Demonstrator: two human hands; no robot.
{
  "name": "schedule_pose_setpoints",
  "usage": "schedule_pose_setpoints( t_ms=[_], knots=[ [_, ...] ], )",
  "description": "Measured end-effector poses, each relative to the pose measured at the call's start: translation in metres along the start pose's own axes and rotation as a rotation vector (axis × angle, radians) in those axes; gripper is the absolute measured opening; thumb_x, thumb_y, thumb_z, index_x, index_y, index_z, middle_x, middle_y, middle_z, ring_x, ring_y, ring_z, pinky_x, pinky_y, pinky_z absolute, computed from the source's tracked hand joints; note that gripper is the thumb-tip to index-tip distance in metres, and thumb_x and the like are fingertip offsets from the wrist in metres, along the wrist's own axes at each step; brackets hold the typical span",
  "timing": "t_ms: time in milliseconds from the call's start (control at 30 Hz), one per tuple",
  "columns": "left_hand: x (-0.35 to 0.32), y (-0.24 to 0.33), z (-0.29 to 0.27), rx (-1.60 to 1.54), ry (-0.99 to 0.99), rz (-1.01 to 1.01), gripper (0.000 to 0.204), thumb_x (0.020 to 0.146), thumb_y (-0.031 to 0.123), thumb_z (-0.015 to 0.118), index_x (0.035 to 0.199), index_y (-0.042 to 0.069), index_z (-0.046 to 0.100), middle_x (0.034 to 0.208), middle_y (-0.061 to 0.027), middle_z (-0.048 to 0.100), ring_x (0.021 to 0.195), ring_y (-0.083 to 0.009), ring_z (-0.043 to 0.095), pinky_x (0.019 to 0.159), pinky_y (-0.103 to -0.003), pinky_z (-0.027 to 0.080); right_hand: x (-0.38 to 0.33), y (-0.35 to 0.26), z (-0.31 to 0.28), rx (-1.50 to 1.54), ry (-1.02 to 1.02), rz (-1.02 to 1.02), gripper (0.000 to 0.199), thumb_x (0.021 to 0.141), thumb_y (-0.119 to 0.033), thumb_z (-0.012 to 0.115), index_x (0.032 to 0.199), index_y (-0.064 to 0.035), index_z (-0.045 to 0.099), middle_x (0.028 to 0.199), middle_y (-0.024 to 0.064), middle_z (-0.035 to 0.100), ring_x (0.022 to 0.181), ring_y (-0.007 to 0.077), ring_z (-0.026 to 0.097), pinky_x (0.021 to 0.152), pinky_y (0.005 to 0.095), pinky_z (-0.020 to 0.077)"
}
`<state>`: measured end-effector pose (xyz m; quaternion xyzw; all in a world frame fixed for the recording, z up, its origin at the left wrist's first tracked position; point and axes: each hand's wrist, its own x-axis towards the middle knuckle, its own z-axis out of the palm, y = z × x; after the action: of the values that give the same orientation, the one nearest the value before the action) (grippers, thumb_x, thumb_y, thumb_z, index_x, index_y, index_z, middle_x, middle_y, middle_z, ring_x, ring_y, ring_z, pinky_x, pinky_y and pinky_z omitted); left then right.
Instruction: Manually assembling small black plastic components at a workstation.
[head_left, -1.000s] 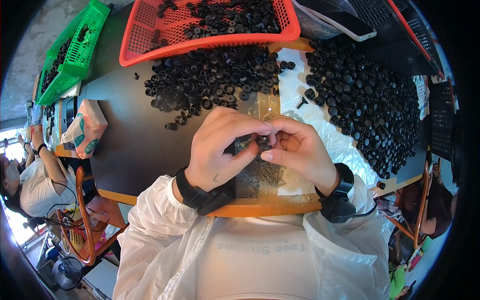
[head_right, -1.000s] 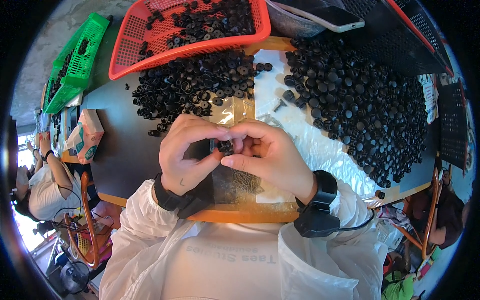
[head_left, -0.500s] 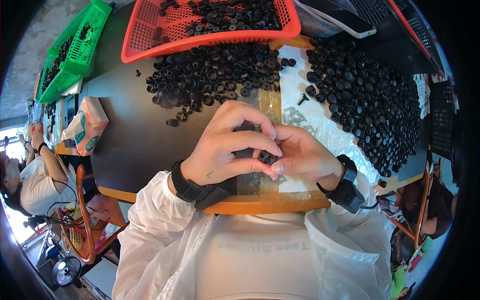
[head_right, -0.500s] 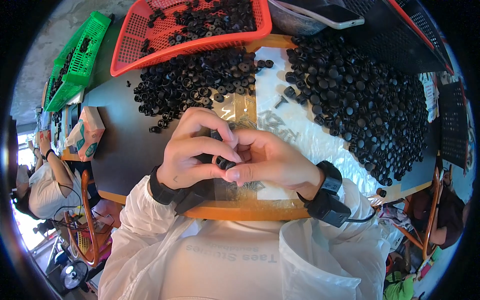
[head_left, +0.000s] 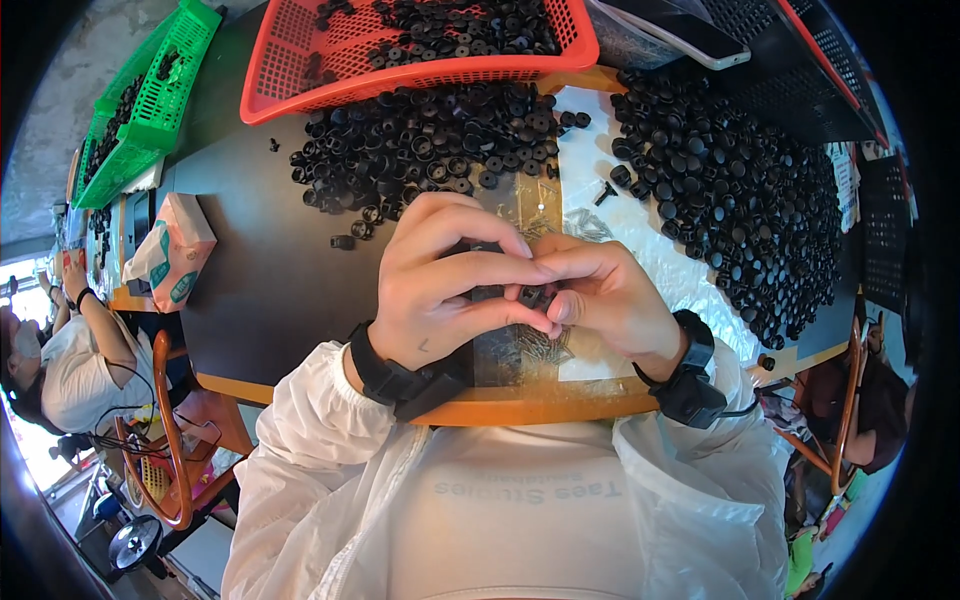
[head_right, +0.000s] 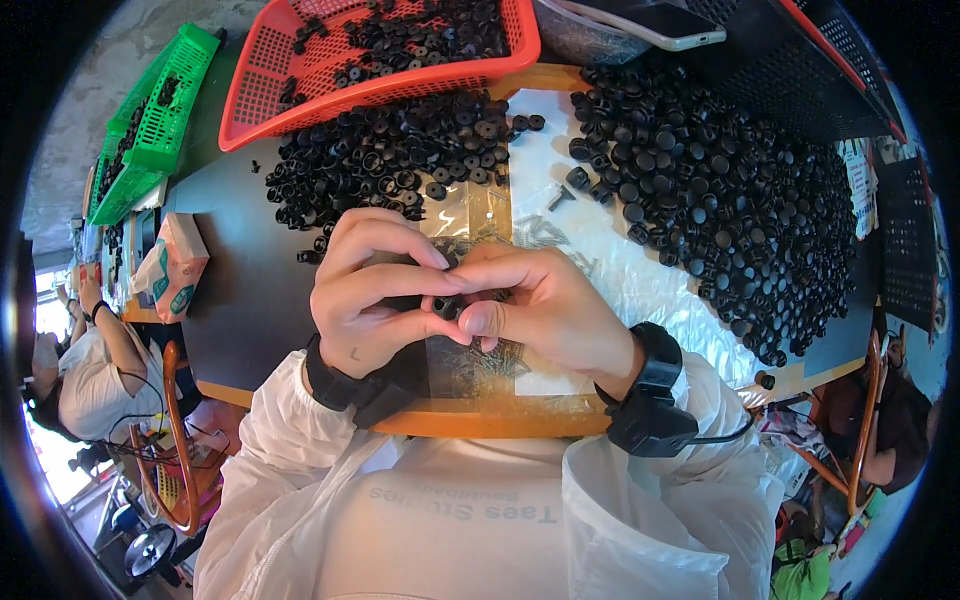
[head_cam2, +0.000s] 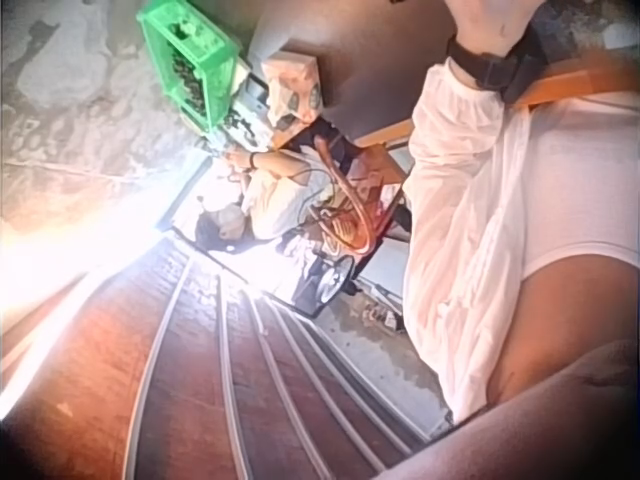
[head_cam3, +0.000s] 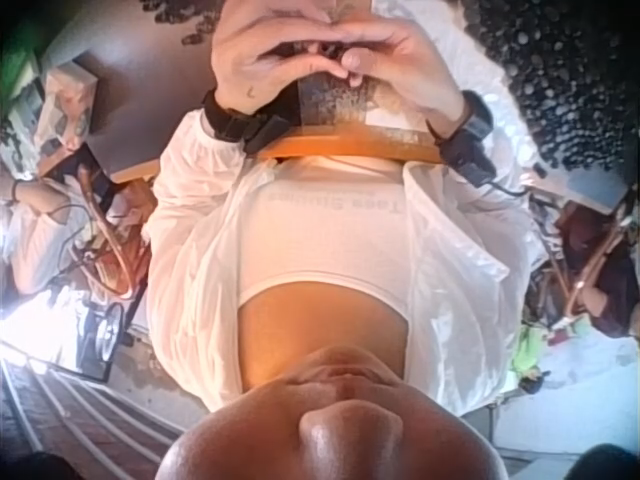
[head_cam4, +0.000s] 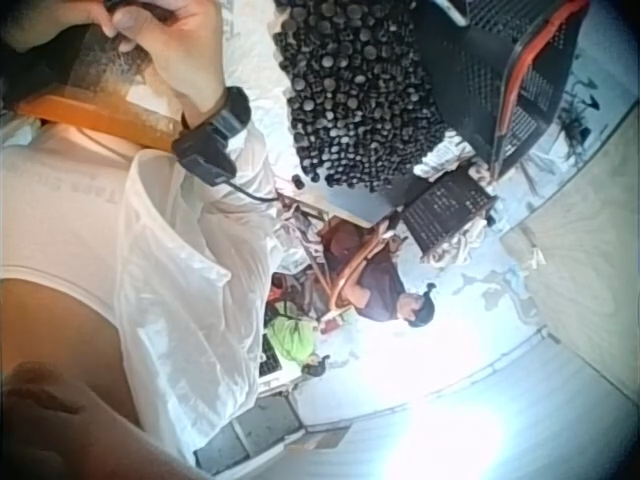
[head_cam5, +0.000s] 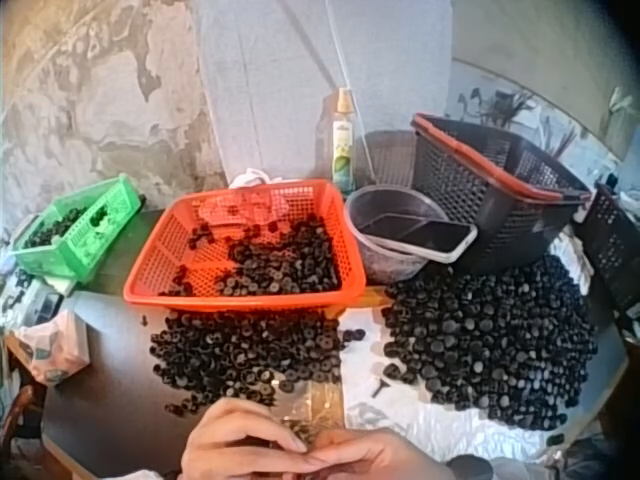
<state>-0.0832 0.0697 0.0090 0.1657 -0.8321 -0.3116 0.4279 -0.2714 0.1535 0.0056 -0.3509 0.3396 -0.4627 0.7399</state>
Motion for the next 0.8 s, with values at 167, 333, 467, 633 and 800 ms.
schedule_pose_setpoints(
  t_ms=[167, 333, 467, 633, 800],
  knots=[
    [-0.002, 0.001, 0.0, 0.047, -0.016, 0.07, 0.032, 0.059, 0.026, 0.085, 0.086, 0.011, 0.075, 0.088, 0.0, 0.065, 0.08, -0.0202, 0.055, 0.072, -0.032, 0.044, 0.0, 0.002, 0.0, -0.094, -0.007, -0.124, 0.026, 0.084, 0.0, 0.069, 0.109, 0.0045, 0.067, 0.093, 0.0056, 0.058, 0.08, 0.0115, 0.059, 0.069, 0.023, 0.0485],
    [0.001, 0.007, 0.005, 0.035, 0.014, 0.082, 0.03, 0.058, 0.022, 0.084, 0.085, 0.013, 0.075, 0.086, 0.003, 0.065, 0.076, -0.0178, 0.056, 0.068, -0.029, 0.046, -0.004, 0.003, 0.001, -0.166, 0.041, -0.182, 0.023, 0.08, 0.005, 0.07, 0.103, 0.0044, 0.069, 0.091, 0.0075, 0.06, 0.079, 0.013, 0.061, 0.07, 0.0243, 0.0497],
    [0.002, 0.013, 0.008, 0.112, 0.033, 0.102, 0.03, 0.057, 0.019, 0.084, 0.085, 0.014, 0.074, 0.084, 0.0054, 0.064, 0.074, -0.0162, 0.057, 0.065, -0.028, 0.048, -0.006, 0.006, 0.005, -0.142, 0.107, -0.216, 0.022, 0.079, 0.007, 0.07, 0.101, 0.0048, 0.069, 0.091, 0.0084, 0.062, 0.075, 0.0142, 0.062, 0.069, 0.0263, 0.0506],
    [0.003, 0.011, 0.006, 0.006, 0.024, 0.09, 0.03, 0.059, 0.021, 0.084, 0.086, 0.013, 0.074, 0.085, 0.0026, 0.063, 0.074, -0.0172, 0.057, 0.065, -0.029, 0.048, -0.006, -0.001, 0.001, -0.133, 0.1, -0.239, 0.022, 0.079, 0.007, 0.071, 0.101, 0.0038, 0.069, 0.093, 0.0073, 0.061, 0.077, 0.0137, 0.062, 0.068, 0.026, 0.0504],
    [-0.003, 0.01, 0.001, -0.025, -0.002, 0.089, 0.041, 0.062, 0.027, 0.083, 0.099, 0.013, 0.072, 0.094, 0.0005, 0.062, 0.076, -0.0181, 0.055, 0.064, -0.028, 0.045, -0.003, -0.014, 0.003, -0.329, -0.09, -0.213, 0.029, 0.075, 0.004, 0.075, 0.104, 0.0024, 0.068, 0.095, 0.0046, 0.059, 0.085, 0.0114, 0.06, 0.073, 0.0251, 0.0518]
  ],
)
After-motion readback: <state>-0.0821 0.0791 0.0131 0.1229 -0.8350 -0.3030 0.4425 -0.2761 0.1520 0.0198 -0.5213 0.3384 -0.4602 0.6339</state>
